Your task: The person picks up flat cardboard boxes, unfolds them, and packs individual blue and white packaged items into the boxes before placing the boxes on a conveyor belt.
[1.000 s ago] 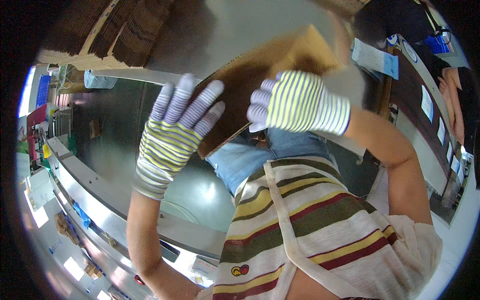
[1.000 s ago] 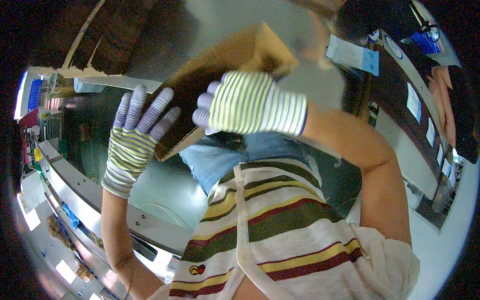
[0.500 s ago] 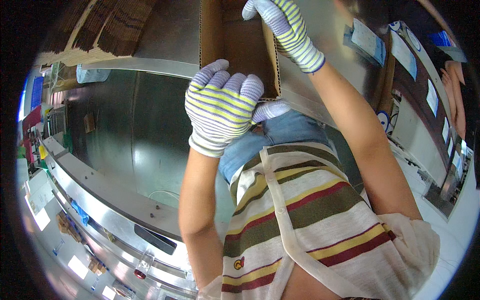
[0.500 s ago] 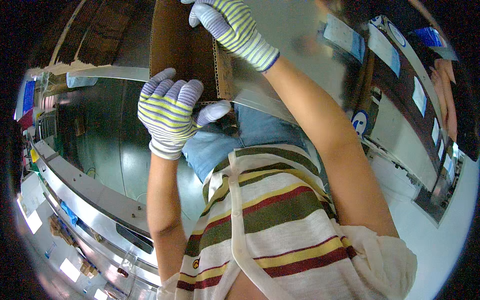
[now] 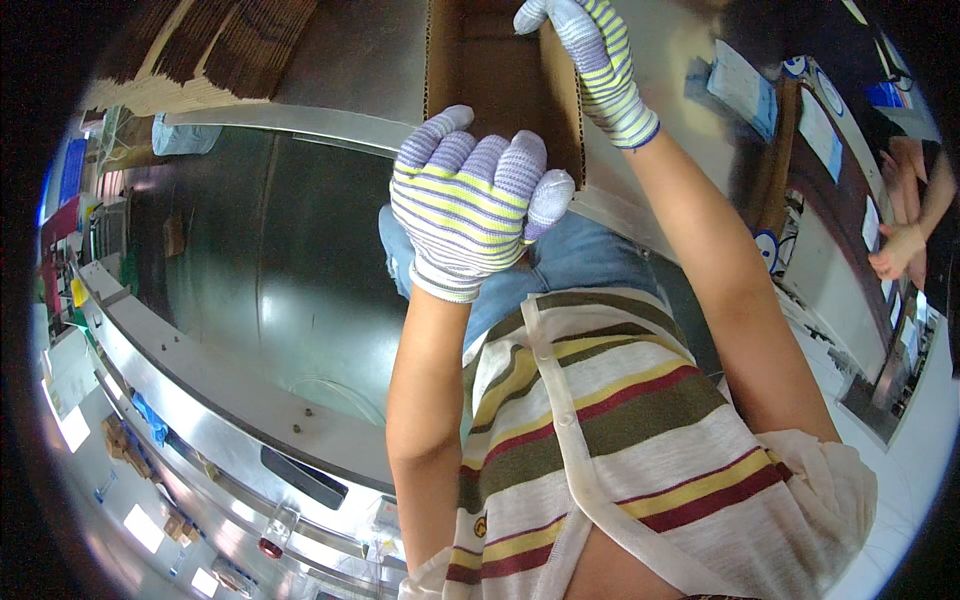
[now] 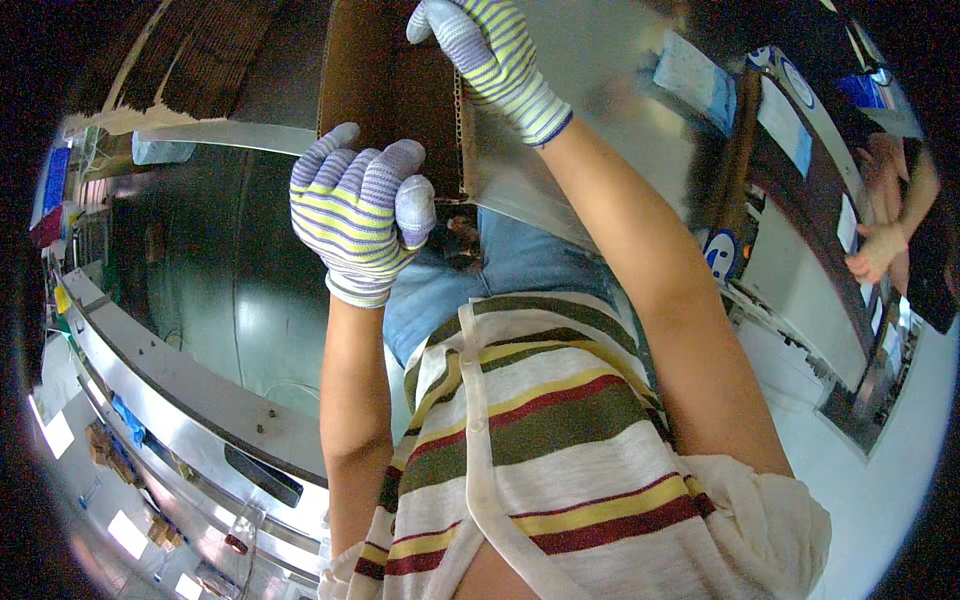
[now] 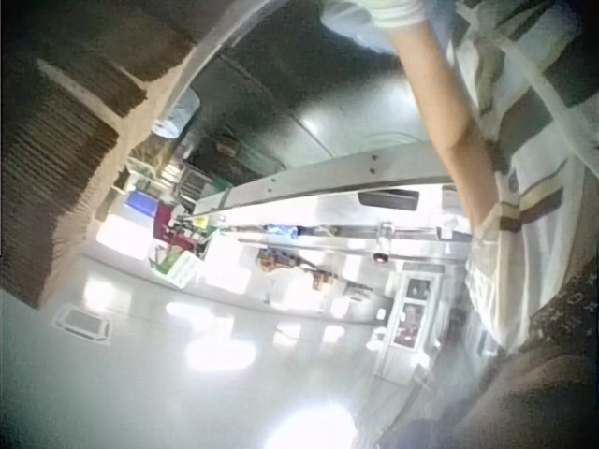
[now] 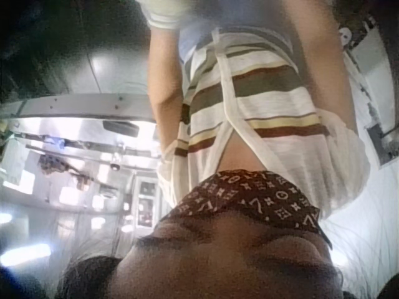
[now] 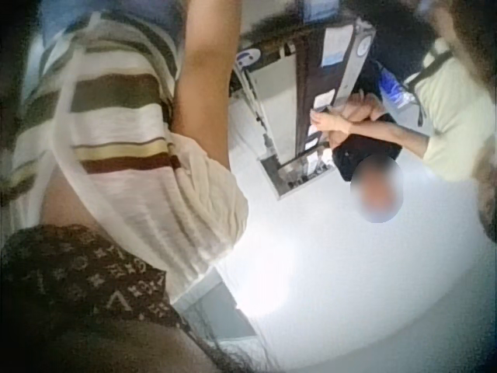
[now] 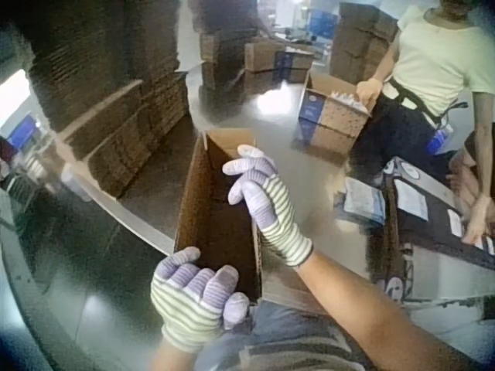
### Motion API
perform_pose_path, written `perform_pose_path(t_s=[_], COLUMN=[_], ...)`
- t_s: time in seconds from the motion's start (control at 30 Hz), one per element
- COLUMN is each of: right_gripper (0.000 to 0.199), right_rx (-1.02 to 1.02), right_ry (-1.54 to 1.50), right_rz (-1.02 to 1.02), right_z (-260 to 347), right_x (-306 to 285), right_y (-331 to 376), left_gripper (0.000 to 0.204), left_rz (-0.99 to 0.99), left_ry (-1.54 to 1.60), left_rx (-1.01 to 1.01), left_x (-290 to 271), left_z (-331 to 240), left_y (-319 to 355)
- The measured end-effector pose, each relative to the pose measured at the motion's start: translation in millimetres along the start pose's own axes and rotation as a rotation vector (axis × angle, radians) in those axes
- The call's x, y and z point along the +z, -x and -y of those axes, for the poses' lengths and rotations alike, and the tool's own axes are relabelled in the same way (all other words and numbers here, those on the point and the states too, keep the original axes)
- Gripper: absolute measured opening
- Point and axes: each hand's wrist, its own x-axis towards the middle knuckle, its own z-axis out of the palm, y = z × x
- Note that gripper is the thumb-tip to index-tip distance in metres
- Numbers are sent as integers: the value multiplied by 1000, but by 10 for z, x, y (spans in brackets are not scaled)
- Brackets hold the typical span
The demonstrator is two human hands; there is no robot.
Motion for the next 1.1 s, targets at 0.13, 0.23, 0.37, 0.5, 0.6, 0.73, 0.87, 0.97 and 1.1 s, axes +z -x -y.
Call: perform_pose_path(t_s=[0.13, 0.23, 0.37, 0.5, 0.6, 0.73, 0.87, 0.97, 1.1], right_gripper=[28, 27, 26, 34, 33, 37, 28, 27, 26], right_rx=[-57, -70, -56, -330, -237, -203, -148, -130, -120], right_ry=[13, 12, 115, 51, 138, 47, 64, 62, 63], right_rz=[-2, -1, 17, -104, -56, -98, -86, -80, -80], right_z=[-109, -156, -85, -183, -242, -173, -111, -83, -43], right_x=[-5, 22, -4, 73, 25, 36, 15, -14, -10], right_y=[7, 18, -26, -66, 19, 19, 22, 14, 17], left_gripper=[25, 25, 23, 20, 21, 20, 18, 17, 17], left_rz=[-16, -23, -10, 5, 72, 49, 28, 40, 1], left_ry=[-16, -16, 0, -20, -6, 12, 5, -3, -12], left_rx=[6, 32, 12, -10, -31, -37, -18, -28, -16], left_x=[36, 38, 23, -21, -5, -6, -16, -24, -11], left_z=[9, 38, 25, -8, -22, -57, -63, -76, -71], left_y=[17, 37, 16, 29, 47, 59, 38, 22, 44])
